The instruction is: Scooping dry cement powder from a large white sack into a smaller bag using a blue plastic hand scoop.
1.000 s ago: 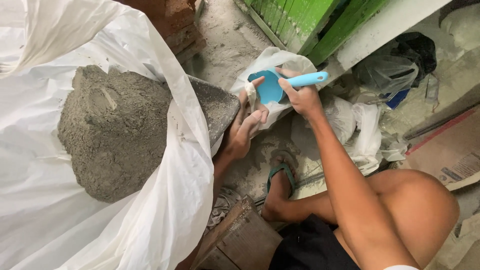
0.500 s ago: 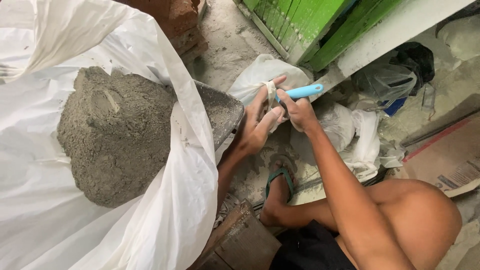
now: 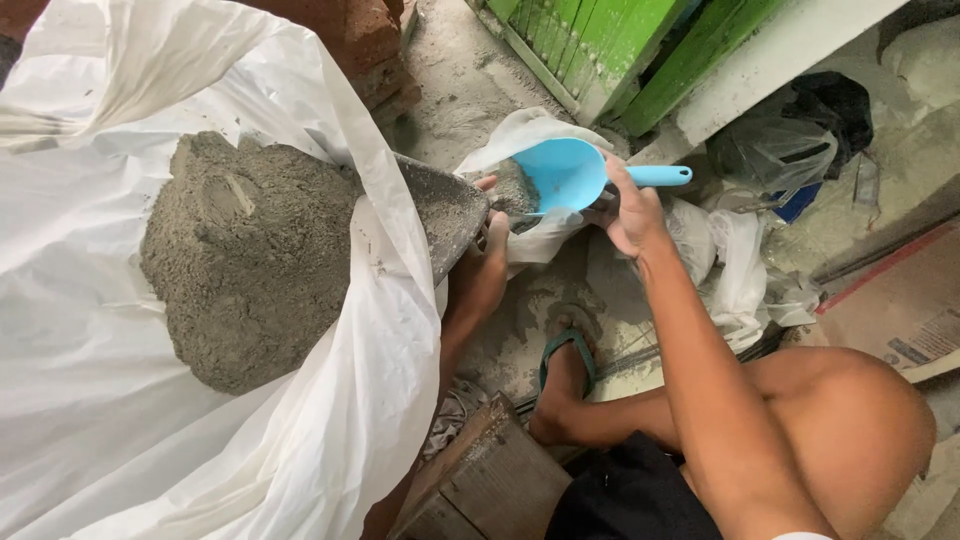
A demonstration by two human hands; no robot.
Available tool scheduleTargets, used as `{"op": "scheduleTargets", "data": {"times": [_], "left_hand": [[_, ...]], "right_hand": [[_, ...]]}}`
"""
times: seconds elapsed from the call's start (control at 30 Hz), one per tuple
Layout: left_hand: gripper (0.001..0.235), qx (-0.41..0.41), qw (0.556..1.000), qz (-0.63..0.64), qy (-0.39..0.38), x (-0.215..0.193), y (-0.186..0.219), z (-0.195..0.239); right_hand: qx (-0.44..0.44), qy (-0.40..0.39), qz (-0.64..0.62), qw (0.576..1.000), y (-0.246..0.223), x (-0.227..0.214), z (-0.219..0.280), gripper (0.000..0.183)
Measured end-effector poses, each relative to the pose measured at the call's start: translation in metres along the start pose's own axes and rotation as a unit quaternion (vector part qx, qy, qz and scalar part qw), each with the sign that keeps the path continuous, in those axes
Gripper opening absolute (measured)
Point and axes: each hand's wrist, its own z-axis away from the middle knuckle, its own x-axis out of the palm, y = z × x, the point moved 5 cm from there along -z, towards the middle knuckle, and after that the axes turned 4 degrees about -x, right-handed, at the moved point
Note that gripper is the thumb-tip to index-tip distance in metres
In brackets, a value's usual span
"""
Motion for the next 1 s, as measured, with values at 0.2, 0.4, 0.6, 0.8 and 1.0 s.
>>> {"op": "scheduleTargets", "data": {"times": [0.2, 0.4, 0.6, 0.8, 1.0], "left_hand": [[0.039, -0.135, 0.987, -0.068, 0.046, 0.001, -0.071, 0.004], [0.042, -0.104, 0.981, -0.154, 0.056, -0.01, -0.038, 0.014], [0.048, -0.149, 0.958, -0.246, 0.011, 0.004, -0.053, 0.029], [0.07, -0.166, 0.948, -0.269, -0.047, -0.011, 0.035, 0.072], [0.087, -0.021, 0.845, -0.489, -0.218, -0.007, 0.061, 0.12]], "right_hand": [[-0.007, 0.001, -0.035, 0.999, -0.018, -0.013, 0.02, 0.052], [-0.035, -0.003, -0.03, 0.999, -0.036, -0.035, 0.026, 0.059], [-0.063, 0.006, -0.056, 0.996, -0.102, 0.0, 0.07, 0.057], [-0.057, 0.028, -0.073, 0.995, -0.162, 0.017, 0.093, 0.055], [-0.066, 0.049, -0.01, 0.997, -0.232, 0.077, 0.142, 0.051]]}}
